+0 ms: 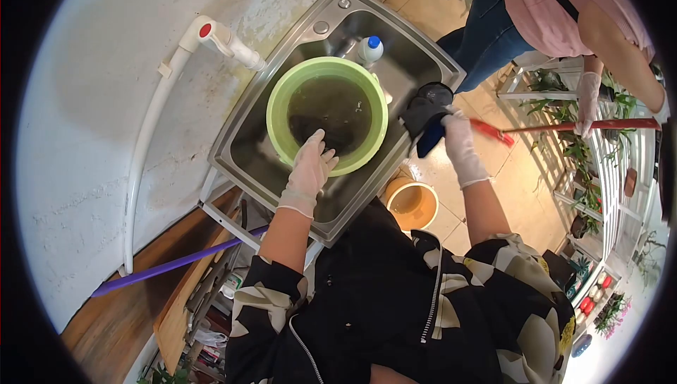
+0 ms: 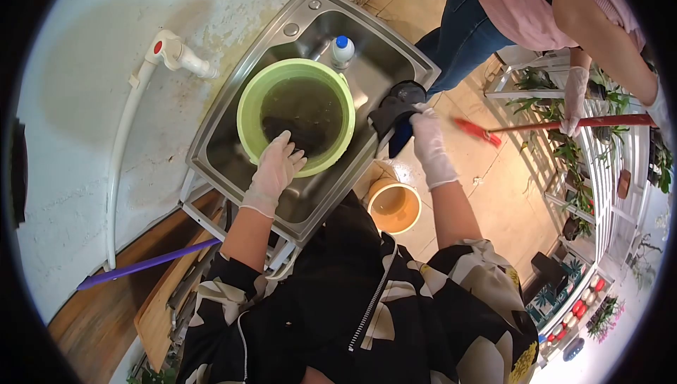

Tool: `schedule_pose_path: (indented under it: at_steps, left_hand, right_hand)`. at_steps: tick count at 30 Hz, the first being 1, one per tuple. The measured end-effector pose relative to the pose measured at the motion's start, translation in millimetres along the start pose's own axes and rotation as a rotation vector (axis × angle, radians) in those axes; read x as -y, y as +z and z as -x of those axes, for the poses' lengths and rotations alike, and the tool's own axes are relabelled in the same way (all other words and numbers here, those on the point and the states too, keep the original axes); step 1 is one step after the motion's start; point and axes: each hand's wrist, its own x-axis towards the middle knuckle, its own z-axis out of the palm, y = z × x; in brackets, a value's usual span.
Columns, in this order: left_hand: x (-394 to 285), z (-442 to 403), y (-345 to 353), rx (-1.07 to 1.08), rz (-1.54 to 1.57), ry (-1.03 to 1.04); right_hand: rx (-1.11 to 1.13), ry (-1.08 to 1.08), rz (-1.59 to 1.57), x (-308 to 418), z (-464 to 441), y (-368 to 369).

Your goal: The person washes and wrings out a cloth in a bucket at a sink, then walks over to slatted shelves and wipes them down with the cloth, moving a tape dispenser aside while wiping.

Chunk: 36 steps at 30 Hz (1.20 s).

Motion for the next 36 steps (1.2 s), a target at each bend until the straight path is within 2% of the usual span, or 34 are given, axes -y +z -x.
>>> schedule_pose_path:
  at_steps: [1,3,4,7,11,12,15,16,17,19,20,22,23,26,29,33,36]
  left_hand:
    - [2.5,1.1,-3.3,0.046,-0.031,0.025]
    - [3.7,4.4,-6.0,0.099,-0.066,0.047]
    - [2.3,9.1,-1.6,0.110,-0.072,0.044]
    - [-1.4,25.9,16.5,0.176,-0.051,0.025]
    - [-7.2,44.4,40.5,0.274,0.088,0.019]
    - [-11.6,50.1,45.1,0.382,0.138,-0.004]
    - [-10.6,53.5,50.2,0.501,0.167,0.189]
    - [-10.7,40.1,41.0,0.511,0.230,0.209]
    - [-10.7,27.7,31.2,0.467,0.242,0.220]
    - [-20.0,28.1,26.3,0.377,0.269,0.232]
    - [-24.0,34.3,19.5,0.334,0.252,0.186]
    - [-28.5,36.7,13.0,0.112,0.147,0.164]
    - [-27.3,38.5,10.4,0.000,0.095,0.148]
    - [-23.1,47.8,3.9,0.095,0.008,0.140]
    - [-11.3,41.0,-5.5,0.100,0.021,0.112]
    - [4.8,27.0,-15.9,0.079,-0.009,0.126]
    - [0.0,29.2,-14.2,0.126,0.005,0.121]
  right_hand:
    - [0.144,0.009,-0.226,2.7,-4.0,-10.6]
    - [0.046,0.254,-0.405,33.9,10.1,1.4]
    - [0.125,0.262,-0.454,44.3,15.6,2.7]
    - [0.103,0.367,-0.521,78.9,43.7,32.3]
    - [0.319,0.502,-0.655,90.4,61.0,76.4]
    - [0.324,0.538,-0.584,89.6,60.8,88.1]
    - [0.407,0.251,-0.318,67.4,46.6,121.4]
    - [0.427,0.133,-0.148,79.5,55.8,133.5]
    - [0.482,-0.074,0.226,75.9,46.2,141.9]
    - [0.484,0.086,0.191,54.7,32.7,170.6]
    - [0.503,-0.033,0.436,41.7,22.4,180.1]
    - [0.512,-0.293,0.921,17.2,-2.0,197.2]
    - [0.487,-0.301,0.974,0.7,-8.8,203.5]
    - [0.438,-0.308,1.199,-37.3,-16.4,224.8]
    - [0.563,-0.189,1.375,-46.5,-9.2,235.5]
    - [0.418,-0.343,1.726,-78.0,-22.7,240.5]
    - [0.390,-0.391,1.670,-92.6,-44.3,246.7]
